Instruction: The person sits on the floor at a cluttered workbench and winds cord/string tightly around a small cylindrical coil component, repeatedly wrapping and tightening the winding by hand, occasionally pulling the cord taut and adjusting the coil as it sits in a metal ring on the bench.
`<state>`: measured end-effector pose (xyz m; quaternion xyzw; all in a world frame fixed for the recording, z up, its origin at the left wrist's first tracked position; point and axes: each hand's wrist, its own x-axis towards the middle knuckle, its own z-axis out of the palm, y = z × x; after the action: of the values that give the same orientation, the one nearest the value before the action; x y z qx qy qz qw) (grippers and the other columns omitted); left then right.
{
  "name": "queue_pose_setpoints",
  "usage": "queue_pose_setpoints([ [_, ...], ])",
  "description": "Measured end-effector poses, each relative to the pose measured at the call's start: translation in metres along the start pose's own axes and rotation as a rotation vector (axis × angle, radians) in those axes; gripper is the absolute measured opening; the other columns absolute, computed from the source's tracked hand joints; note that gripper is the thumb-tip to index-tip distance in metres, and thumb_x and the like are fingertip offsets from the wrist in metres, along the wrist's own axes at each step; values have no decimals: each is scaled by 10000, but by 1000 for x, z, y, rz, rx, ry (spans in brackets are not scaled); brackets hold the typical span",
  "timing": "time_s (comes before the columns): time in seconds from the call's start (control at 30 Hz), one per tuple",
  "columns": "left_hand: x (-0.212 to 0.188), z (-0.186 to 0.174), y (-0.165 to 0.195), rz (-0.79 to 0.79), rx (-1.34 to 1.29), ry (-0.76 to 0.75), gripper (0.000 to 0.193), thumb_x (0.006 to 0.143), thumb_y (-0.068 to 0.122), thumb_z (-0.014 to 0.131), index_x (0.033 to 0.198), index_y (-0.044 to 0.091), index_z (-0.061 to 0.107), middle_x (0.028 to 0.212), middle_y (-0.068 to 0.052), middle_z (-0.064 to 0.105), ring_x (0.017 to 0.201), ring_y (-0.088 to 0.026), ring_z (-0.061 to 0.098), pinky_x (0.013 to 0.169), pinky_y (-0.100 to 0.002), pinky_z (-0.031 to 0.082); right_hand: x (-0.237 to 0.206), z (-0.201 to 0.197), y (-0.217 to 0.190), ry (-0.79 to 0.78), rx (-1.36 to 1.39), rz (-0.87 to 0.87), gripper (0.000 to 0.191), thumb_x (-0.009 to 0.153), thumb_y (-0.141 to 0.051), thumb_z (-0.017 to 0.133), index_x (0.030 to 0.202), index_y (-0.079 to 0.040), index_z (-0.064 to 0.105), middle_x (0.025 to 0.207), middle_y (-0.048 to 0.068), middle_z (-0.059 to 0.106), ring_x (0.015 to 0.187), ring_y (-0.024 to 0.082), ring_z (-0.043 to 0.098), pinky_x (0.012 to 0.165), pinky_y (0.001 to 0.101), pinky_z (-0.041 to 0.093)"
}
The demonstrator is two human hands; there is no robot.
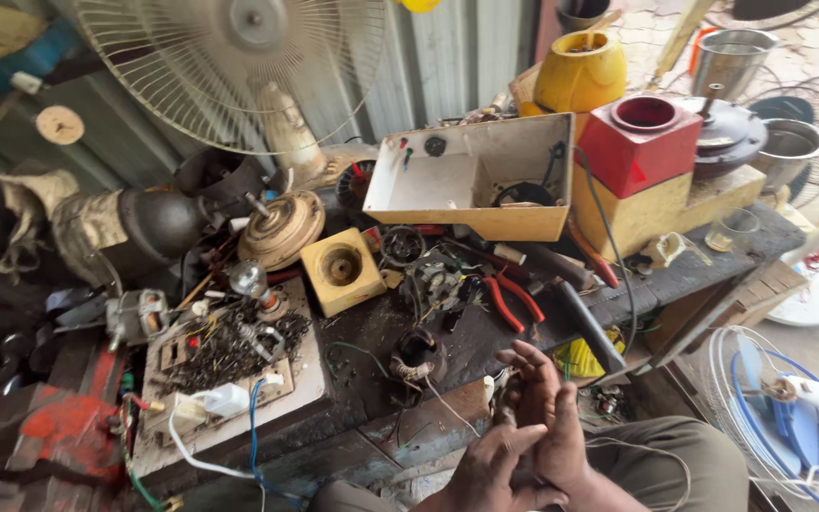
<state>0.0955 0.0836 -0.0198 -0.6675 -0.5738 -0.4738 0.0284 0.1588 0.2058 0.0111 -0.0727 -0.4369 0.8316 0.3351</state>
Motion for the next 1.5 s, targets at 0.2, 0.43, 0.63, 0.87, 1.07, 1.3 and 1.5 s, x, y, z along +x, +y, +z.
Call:
queue_pose_setpoints([
  [0.2,-4,-41,17,-77,184,114,606,952,274,830,1428,66,518,1299,-117,611,1169,-305,623,1029,-449,498,-19,-16,8,-285,-215,26,1158,843,-842,512,1602,-5,256,1505,179,420,1372,276,428,1131,442,335],
  [0.43,-5,-72,27,-129,487,27,170,895,144,752,1058,124,708,1125,-32,630,1092,-241,620,943,-435,451,-39,-28,24,-607,-663,-11,1224,879,-886,384,1598,71,128,1620,234,315,1525,326,306,1244,432,203],
  [0.63,-21,-77,21,-204,499,13,156,862,169,771,1007,122,740,1101,-29,644,1087,-236,624,931,-418,458,-45,-34,34,-631,-675,40,1269,863,-867,456,1646,74,122,1525,207,386,1320,273,397,1112,396,322],
  [0.87,-31,-70,16,-320,370,31,158,863,171,810,990,106,743,1052,-33,689,1031,-243,627,896,-404,458,-43,-32,28,-535,-737,152,969,795,-451,791,1527,-21,325,1300,130,587,925,155,607,793,320,520],
  [1.07,-42,-67,13,-478,156,165,121,875,116,814,969,92,743,1020,-48,707,985,-248,649,901,-380,516,-36,-44,13,-386,-1035,-41,262,809,-89,803,1061,-69,733,930,46,770,777,145,745,657,270,558],
  [1.3,-45,-58,10,-615,-212,168,148,867,128,826,985,71,756,946,-66,715,922,-212,692,822,-333,546,-30,-47,4,-344,-959,-222,154,827,-52,789,967,-62,727,903,38,758,768,134,711,677,262,530],
  [1.5,-51,-51,5,-776,-243,159,114,881,148,811,974,89,781,863,-28,699,802,-145,623,730,-287,507,-23,-35,-3,-398,-988,-265,187,783,-56,813,952,-67,736,881,48,749,724,156,697,625,280,521],
])
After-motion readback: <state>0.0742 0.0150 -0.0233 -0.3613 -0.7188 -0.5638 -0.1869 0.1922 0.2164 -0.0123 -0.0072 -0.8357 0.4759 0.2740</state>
